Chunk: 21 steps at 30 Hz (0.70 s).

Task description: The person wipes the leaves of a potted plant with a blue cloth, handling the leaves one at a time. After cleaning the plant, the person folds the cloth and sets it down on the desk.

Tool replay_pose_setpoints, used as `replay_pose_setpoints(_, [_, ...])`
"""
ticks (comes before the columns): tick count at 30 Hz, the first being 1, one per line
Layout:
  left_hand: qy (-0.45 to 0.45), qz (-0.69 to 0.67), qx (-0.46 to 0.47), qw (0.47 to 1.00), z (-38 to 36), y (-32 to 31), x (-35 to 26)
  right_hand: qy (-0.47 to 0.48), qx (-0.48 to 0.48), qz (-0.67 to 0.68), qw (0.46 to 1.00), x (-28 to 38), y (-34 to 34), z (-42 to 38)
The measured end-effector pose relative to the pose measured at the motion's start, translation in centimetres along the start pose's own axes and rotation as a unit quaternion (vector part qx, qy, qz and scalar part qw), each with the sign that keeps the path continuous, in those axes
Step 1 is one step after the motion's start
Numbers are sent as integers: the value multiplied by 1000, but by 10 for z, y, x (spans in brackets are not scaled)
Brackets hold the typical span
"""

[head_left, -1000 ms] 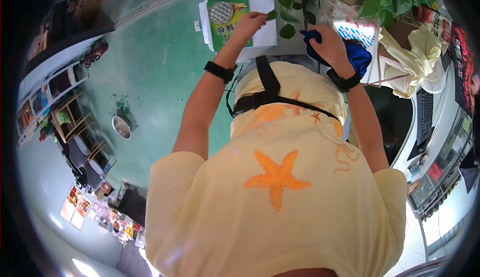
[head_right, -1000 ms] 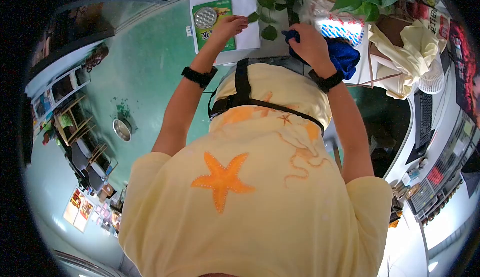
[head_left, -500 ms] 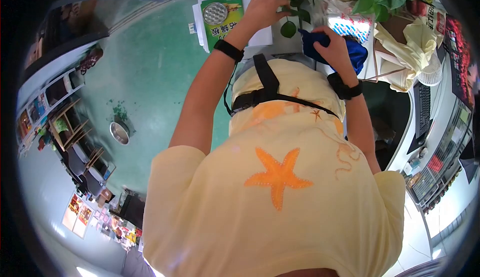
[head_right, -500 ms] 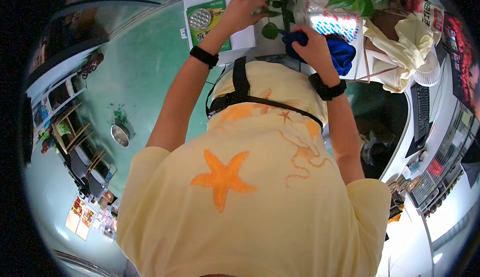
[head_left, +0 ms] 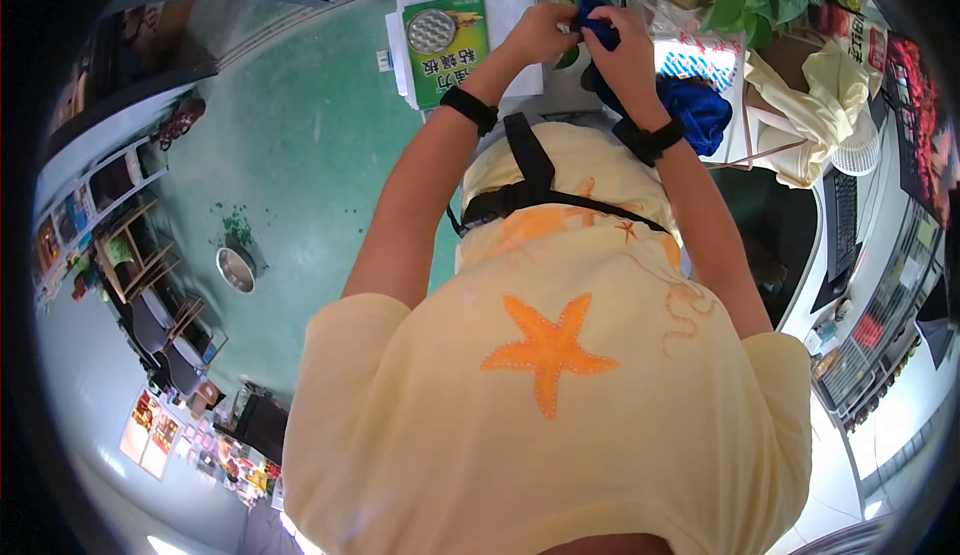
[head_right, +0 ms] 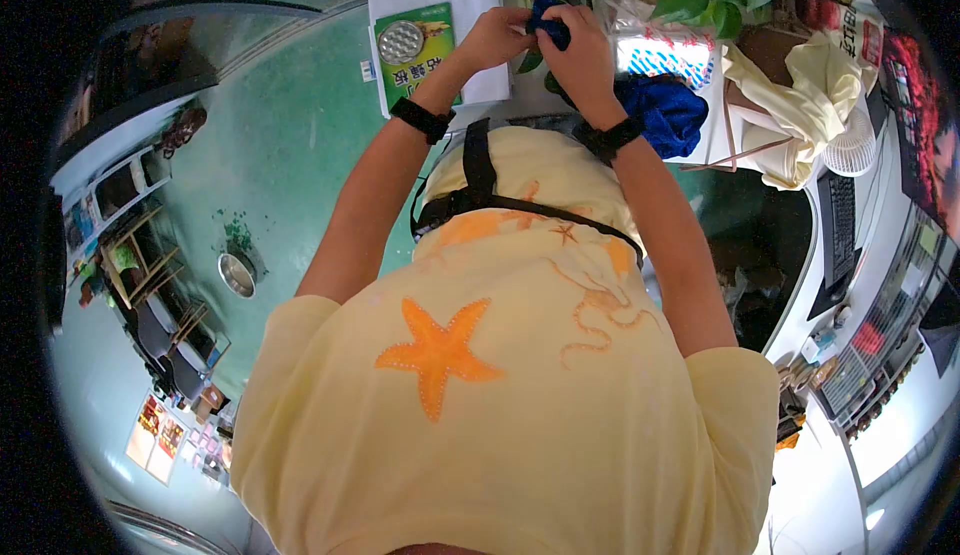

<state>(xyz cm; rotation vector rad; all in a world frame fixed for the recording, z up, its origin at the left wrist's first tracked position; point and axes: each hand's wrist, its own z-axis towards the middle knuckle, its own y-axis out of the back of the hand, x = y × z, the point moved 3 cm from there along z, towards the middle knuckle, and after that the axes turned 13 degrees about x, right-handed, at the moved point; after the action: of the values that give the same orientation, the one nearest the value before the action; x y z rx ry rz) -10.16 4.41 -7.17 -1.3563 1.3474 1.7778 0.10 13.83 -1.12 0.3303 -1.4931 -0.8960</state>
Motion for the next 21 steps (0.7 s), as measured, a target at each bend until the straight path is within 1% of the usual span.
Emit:
replay_pose_setpoints(3, [-11,38,3,999,-4,9,11,3,-59,-32,998,-8,4,4])
replay_pose_setpoints(6, [24,-32,23,999,-11,21,16,-69,-71,-16,995,-27,21,2])
replay_pose_setpoints(7, [57,-37,25,997,-14,24,17,-57,-92,-23,994,-32,25,1])
replay_pose_setpoints(9, [117,-44,29,992,-15,28,17,-52,-109,16,993,-25,28,-3])
replay_pose_setpoints(10, [81,-48,-2,996,-15,27,17,-30,-92,24,995,-15,28,-6])
replay_pose_setpoints(12, [105,-95,0,990,-15,23,17,14,-58,40,997,6,22,-7])
replay_pose_setpoints(13, [117,-117,1,986,-14,22,15,39,-33,17,999,10,15,-7])
replay_pose_setpoints(15, [133,-211,30,968,-13,18,14,52,10,-49,997,22,3,-6])
replay_pose_setpoints(16, [140,-256,44,955,-12,16,14,45,10,-48,998,20,-2,-6])
replay_pose_setpoints(18, [151,-279,46,947,-12,16,11,30,12,-47,998,14,-11,-4])
replay_pose_setpoints(21, [172,-301,34,937,-13,16,3,4,50,-52,997,12,-9,-7])
